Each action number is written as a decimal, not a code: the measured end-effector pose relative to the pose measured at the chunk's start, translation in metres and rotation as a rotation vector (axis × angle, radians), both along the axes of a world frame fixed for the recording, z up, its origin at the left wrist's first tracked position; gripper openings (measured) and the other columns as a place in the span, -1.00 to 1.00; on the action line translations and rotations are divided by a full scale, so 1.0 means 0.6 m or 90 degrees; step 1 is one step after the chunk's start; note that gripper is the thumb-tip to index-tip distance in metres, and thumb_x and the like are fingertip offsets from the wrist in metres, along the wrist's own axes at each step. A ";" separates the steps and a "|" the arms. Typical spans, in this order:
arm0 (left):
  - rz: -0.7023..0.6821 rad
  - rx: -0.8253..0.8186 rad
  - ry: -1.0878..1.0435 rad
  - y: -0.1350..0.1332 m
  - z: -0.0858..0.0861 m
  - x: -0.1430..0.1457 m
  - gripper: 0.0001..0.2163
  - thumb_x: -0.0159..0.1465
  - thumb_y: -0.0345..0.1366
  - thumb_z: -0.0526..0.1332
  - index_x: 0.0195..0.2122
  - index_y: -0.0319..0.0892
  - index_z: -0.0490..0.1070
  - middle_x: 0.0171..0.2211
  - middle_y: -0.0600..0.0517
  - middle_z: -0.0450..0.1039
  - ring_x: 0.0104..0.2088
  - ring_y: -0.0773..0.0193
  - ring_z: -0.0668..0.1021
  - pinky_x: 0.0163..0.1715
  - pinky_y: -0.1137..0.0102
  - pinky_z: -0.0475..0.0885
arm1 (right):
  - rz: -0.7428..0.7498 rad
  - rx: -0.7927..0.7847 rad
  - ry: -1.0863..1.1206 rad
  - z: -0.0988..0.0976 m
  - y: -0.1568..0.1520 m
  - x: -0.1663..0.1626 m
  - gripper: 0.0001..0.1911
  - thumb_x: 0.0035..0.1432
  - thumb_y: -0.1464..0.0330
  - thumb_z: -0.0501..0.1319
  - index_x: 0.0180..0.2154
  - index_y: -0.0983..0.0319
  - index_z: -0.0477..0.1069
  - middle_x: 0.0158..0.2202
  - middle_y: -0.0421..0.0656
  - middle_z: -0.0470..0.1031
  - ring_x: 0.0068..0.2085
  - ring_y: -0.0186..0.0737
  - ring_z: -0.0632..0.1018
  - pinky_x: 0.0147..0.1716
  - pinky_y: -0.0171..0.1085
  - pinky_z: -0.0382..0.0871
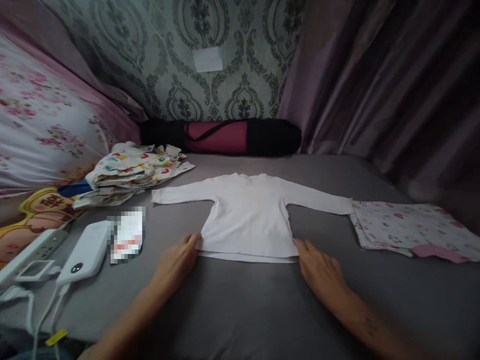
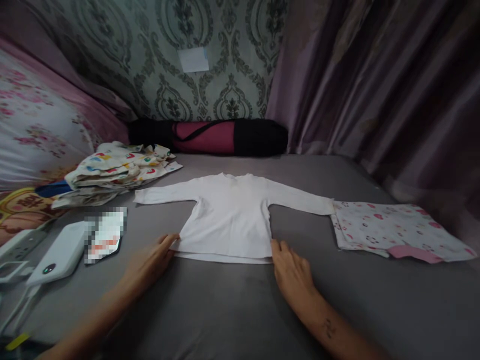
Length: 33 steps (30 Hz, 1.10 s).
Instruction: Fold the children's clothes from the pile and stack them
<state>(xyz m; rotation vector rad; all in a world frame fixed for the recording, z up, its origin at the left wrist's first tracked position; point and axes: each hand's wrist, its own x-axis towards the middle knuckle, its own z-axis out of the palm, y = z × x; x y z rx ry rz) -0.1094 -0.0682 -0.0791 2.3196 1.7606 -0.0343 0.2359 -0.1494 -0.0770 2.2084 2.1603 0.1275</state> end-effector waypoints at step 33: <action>-0.335 0.086 -0.193 0.031 0.024 0.034 -0.71 0.33 -0.21 0.08 0.04 -0.08 0.38 0.11 -0.09 0.34 0.07 0.11 0.43 0.05 0.22 0.40 | 0.208 0.056 0.448 -0.001 0.112 0.071 -0.68 0.29 0.41 -0.04 -0.10 0.23 0.46 -0.11 -0.05 0.52 -0.07 -0.14 0.49 -0.03 -0.15 0.34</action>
